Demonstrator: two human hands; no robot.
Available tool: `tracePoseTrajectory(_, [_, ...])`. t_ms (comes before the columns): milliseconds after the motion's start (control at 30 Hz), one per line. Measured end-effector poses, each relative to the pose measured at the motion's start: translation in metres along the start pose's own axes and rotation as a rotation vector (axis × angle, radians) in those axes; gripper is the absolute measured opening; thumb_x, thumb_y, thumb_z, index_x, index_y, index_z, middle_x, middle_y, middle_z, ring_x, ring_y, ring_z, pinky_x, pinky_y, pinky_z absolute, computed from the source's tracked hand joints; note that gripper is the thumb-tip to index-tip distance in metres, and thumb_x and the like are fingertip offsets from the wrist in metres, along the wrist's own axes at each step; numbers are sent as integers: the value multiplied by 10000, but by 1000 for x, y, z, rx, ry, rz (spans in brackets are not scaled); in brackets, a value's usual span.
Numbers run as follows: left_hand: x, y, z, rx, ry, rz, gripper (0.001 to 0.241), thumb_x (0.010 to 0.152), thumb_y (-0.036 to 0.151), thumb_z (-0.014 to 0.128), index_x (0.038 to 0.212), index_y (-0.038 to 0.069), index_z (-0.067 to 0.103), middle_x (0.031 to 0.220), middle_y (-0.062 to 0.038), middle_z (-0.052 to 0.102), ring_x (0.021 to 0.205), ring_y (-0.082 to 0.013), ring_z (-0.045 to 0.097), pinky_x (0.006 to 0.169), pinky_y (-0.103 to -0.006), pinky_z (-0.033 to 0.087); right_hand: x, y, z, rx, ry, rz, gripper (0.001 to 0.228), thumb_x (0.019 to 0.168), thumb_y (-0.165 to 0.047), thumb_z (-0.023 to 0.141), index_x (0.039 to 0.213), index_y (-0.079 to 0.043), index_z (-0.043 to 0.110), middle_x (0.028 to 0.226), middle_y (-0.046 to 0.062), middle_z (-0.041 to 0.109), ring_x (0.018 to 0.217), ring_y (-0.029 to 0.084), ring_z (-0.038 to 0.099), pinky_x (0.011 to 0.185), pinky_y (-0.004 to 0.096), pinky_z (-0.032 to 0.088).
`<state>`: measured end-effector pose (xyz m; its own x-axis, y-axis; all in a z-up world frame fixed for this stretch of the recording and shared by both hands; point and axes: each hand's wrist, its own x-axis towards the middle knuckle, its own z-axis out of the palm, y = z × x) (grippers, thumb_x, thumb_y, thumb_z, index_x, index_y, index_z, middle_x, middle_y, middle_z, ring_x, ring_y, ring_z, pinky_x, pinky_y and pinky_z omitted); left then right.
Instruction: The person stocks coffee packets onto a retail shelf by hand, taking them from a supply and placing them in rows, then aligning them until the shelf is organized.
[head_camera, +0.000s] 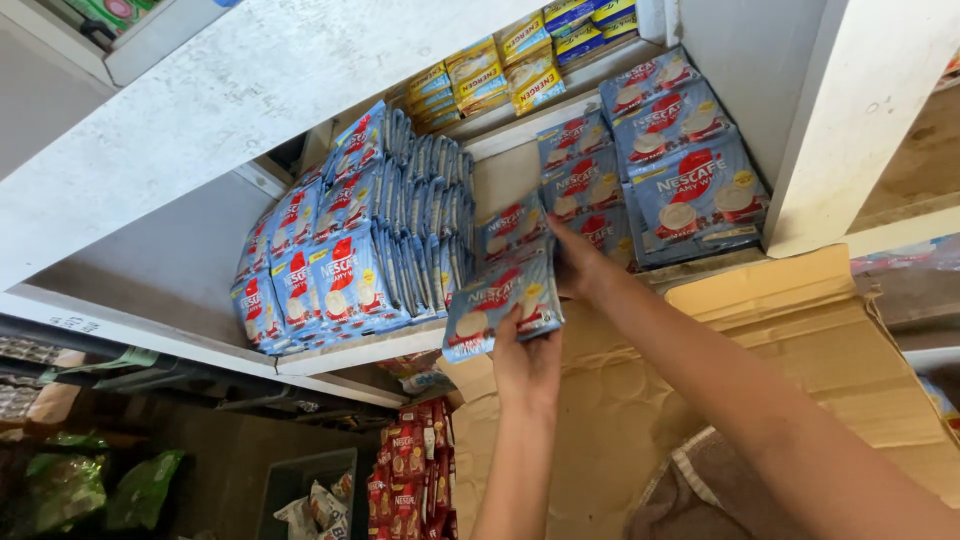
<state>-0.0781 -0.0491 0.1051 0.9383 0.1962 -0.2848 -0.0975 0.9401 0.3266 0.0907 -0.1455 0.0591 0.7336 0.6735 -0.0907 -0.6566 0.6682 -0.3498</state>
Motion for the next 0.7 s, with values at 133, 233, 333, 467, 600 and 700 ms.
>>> tracePoseTrajectory(133, [-25,-4,-20,8,-14,-5,372,935,37,584,1303,1,543,1303,-144,637,1183,-273,623,1043,-461,519,6,6,-12,-15,57,55,791,866,-566,667,1449,-50,524,1444,201,599,1276,382,601,1114,534,431])
tracePoseTrajectory(233, [-46,-13,-24,42,-13,21,384,933,51,605,1308,-4,545,1296,-138,642,1176,-267,626,1030,-448,521,31,11,-45,-186,145,93,677,892,-524,683,1378,-63,581,1285,205,670,1118,348,680,1028,530,511])
tracePoseTrajectory(333, [-67,-22,-20,133,11,60,416,905,59,616,1316,48,555,1291,-95,654,1181,-246,624,1025,-440,513,54,12,-76,-372,189,154,542,895,-467,714,1267,-75,666,1129,174,736,955,292,739,920,496,577])
tracePoseTrajectory(467, [-74,-35,-41,212,34,16,445,903,110,652,1338,79,564,1290,-77,654,1185,-242,607,1020,-443,495,41,4,-56,-361,173,157,423,894,-368,755,1194,-73,716,1121,123,774,935,250,760,914,449,597])
tracePoseTrajectory(600, [-95,-43,-42,250,0,36,478,901,116,671,1364,79,558,1333,-74,643,1213,-237,604,1029,-432,488,6,-2,-12,-255,154,67,431,891,-359,742,1202,-64,699,1139,128,770,944,250,767,908,445,611])
tracePoseTrajectory(700, [-107,-52,-51,268,-12,43,497,905,117,664,1383,47,549,1355,-83,642,1233,-236,609,1053,-428,490,-15,-9,2,-207,131,39,446,896,-380,725,1205,-60,686,1125,127,769,912,249,772,856,437,630])
